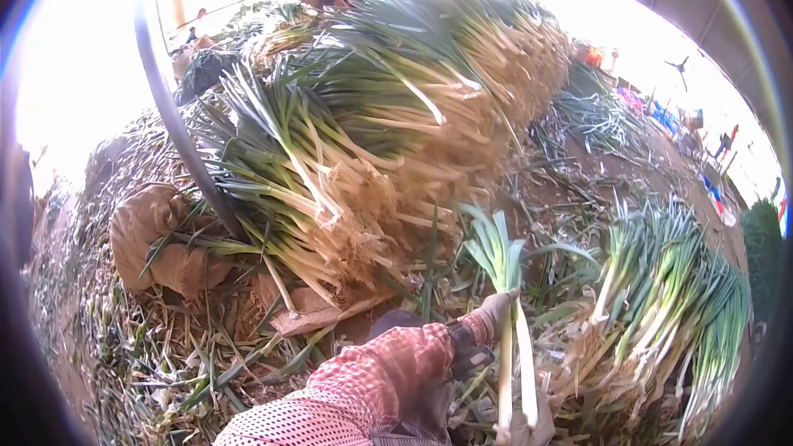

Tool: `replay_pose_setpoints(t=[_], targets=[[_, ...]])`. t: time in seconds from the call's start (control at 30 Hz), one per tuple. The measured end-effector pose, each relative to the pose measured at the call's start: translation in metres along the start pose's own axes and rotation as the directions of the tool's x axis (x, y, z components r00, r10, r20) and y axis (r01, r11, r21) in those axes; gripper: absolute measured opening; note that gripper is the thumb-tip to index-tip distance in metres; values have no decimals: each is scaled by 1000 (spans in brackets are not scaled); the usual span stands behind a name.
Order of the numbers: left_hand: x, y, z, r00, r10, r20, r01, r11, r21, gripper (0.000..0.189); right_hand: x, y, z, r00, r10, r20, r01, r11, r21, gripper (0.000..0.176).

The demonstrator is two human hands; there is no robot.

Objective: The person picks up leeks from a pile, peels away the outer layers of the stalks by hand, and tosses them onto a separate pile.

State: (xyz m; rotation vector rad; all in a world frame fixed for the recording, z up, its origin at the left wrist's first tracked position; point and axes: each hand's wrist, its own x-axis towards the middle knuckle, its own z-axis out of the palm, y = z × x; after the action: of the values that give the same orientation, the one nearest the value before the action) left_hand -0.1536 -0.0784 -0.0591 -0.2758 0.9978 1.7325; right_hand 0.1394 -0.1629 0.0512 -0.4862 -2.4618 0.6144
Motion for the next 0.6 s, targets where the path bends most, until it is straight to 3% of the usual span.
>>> replay_pose_setpoints(t=[0.03, 0.07, 0.13, 0.17, 0.23, 0.3, 0.33, 0.4, 0.43, 0.47, 0.53, 0.57, 0.6], targets=[[18, 8, -7, 966, -98, 237, 140, 977, -164, 36, -9, 3, -2, 991, -115, 66, 128, 963, -237, 38], [-18, 31, 1, 940, -96, 329, 161, 971, -177, 36, -9, 5, 1, 992, -38, 123, 65, 973, -221, 36], [-69, 72, 8, 887, -45, 459, 173, 955, -241, 29, 12, 11, 20, 936, 263, 235, -253, 965, -73, 31], [-67, 80, 9, 911, -7, 411, 141, 944, -297, 20, 16, 20, 27, 907, 315, 280, -305, 949, -80, 29], [-81, 79, 10, 923, 87, 375, -36, 989, -140, 15, 14, 46, 43, 842, 396, 368, -362, 918, -160, 25], [-75, 68, 20, 938, 299, 174, -306, 952, 17, 22, -3, 92, 55, 755, 491, 434, -366, 865, -343, 22], [-72, 71, 16, 914, 383, 133, -395, 915, 84, 23, -18, 126, 57, 691, 558, 459, -339, 811, -476, 21], [-73, 97, 6, 866, 482, 134, -500, 838, 217, 22, -56, 201, 47, 506, 672, 541, -111, 672, -732, 20], [-61, 114, -7, 643, 764, 56, -726, 584, 364, 18, -99, 268, 51, 286, 595, 751, 273, 700, -659, 38], [-50, 132, -23, 786, 618, -11, -600, 768, 225, 15, -87, 240, 17, 388, 738, 553, -155, 643, -750, 33], [-65, 148, -20, 813, 571, -120, -532, 810, 248, 9, -77, 217, -9, 699, 533, 477, -161, 767, -621, 43], [-36, 140, -32, 806, 587, -75, -561, 798, 220, 8, -14, 180, -20, 449, 714, 538, -437, 700, -565, 42], [-24, 131, -36, 830, 557, -10, -539, 808, 236, 7, 31, 164, -24, 426, 756, 497, -438, 654, -617, 46]])
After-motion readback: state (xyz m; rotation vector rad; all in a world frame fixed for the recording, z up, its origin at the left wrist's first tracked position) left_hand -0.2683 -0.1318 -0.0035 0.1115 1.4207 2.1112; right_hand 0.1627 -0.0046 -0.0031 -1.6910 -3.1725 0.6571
